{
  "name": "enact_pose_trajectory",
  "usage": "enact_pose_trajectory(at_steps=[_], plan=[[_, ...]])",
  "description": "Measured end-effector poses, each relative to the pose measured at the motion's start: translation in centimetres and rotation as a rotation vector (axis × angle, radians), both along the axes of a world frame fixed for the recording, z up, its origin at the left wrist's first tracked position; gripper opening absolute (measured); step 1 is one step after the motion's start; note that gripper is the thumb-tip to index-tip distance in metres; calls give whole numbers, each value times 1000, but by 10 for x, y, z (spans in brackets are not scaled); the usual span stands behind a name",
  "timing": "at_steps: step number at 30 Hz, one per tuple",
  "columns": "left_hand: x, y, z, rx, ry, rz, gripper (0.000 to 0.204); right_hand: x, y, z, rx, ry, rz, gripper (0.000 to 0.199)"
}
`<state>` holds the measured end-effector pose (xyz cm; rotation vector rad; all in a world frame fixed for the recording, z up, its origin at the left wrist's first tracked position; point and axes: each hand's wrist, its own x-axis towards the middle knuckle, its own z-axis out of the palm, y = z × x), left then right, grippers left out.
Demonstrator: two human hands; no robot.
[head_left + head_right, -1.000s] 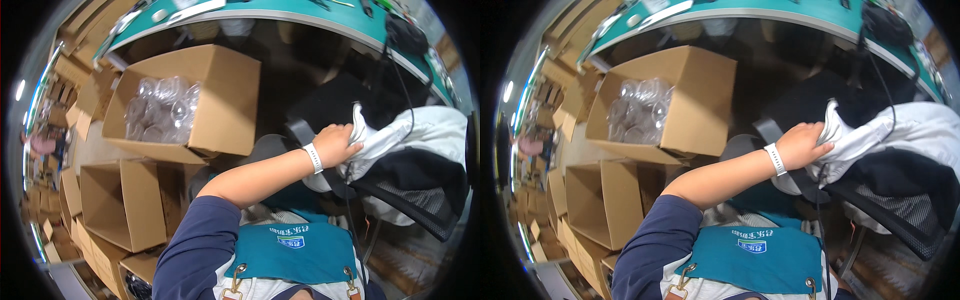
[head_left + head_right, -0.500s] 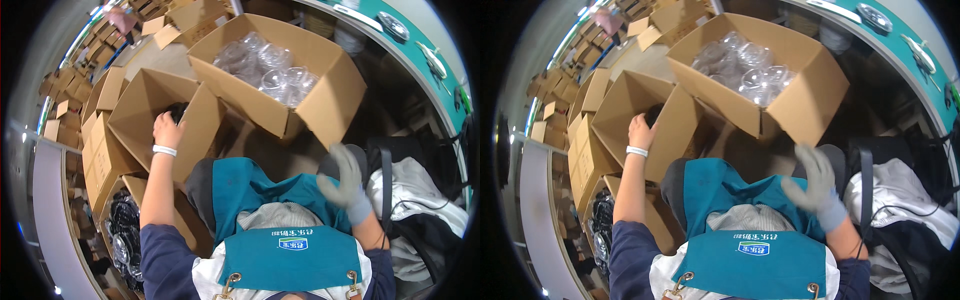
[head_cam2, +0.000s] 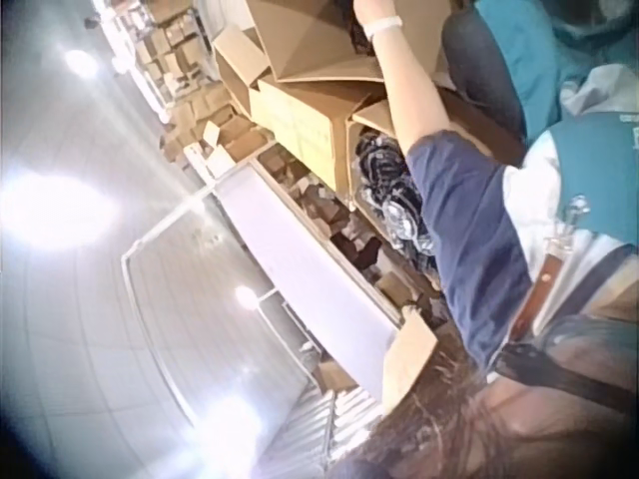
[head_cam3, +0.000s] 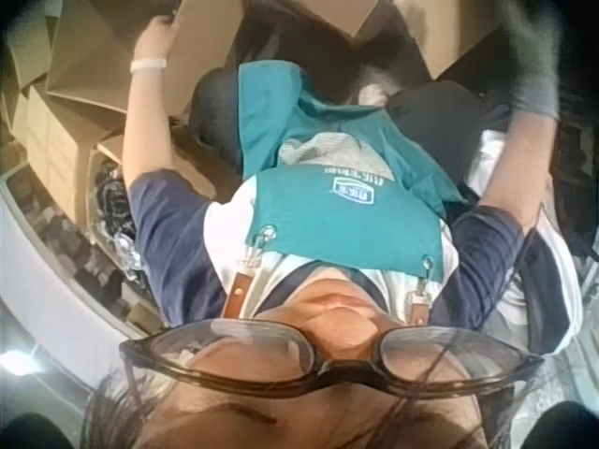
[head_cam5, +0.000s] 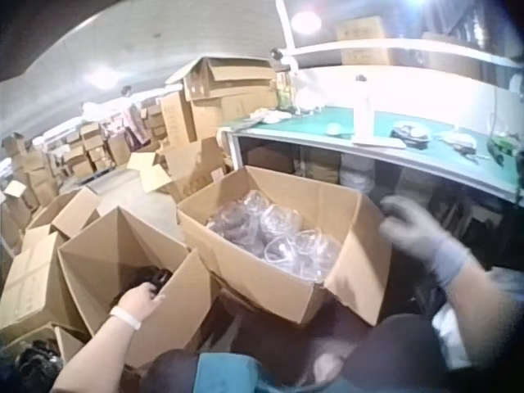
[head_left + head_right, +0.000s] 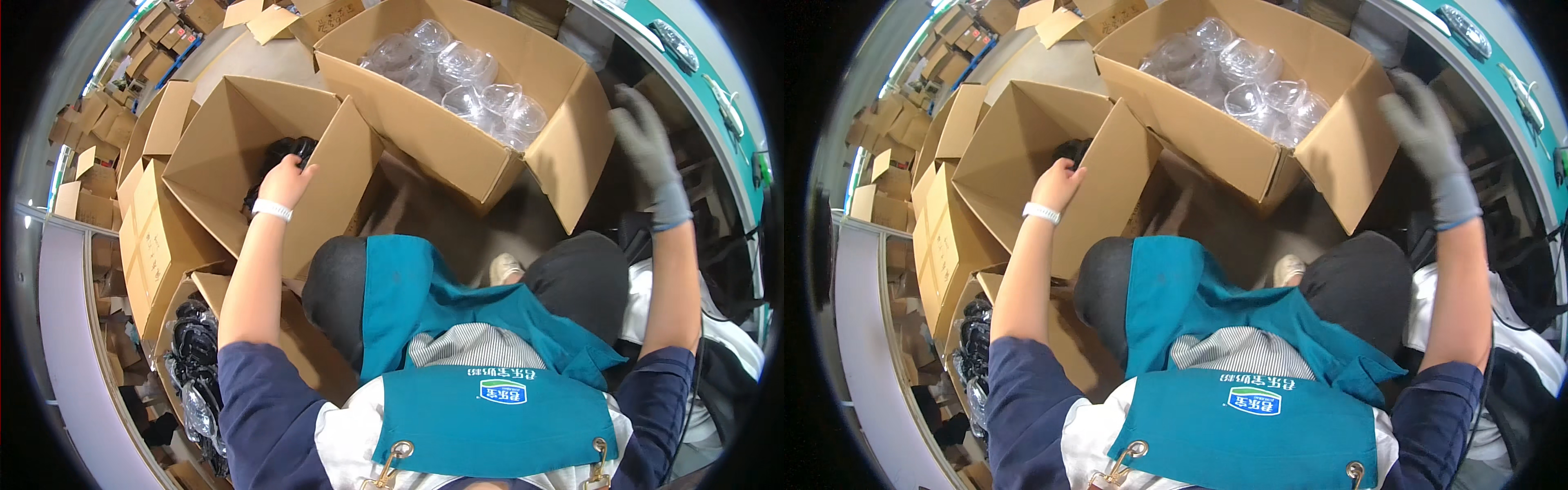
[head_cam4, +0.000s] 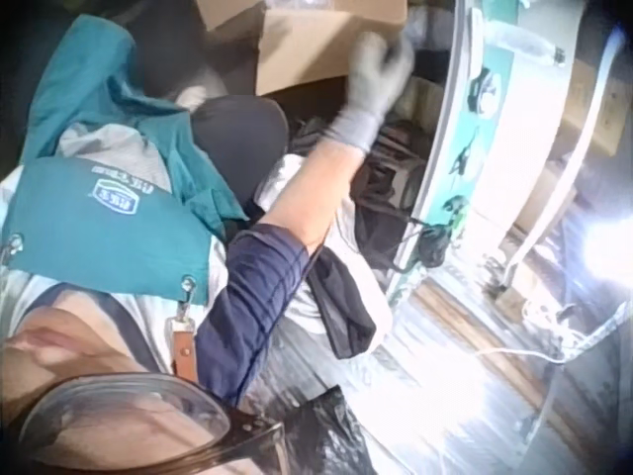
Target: Packing black plastic components and clear plastic pieces into boxes.
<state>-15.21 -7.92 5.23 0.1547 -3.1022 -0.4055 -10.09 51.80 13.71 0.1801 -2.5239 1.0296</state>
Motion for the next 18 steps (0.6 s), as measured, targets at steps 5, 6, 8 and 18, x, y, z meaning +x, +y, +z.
enact_pose_trajectory(at_steps=[5,6,8,18], plan=[[-64,42,-27,-119,-140,72,45,-35,-85,-67,307,-79,83,64],[-66,62,-27,-192,-168,135,40,-45,-90,-73,236,-237,52,61],[-54,84,-42,-337,-70,233,29,-76,-95,-80,152,-231,25,61],[68,132,-44,-185,205,-10,19,-286,-142,-119,191,-480,28,73]])
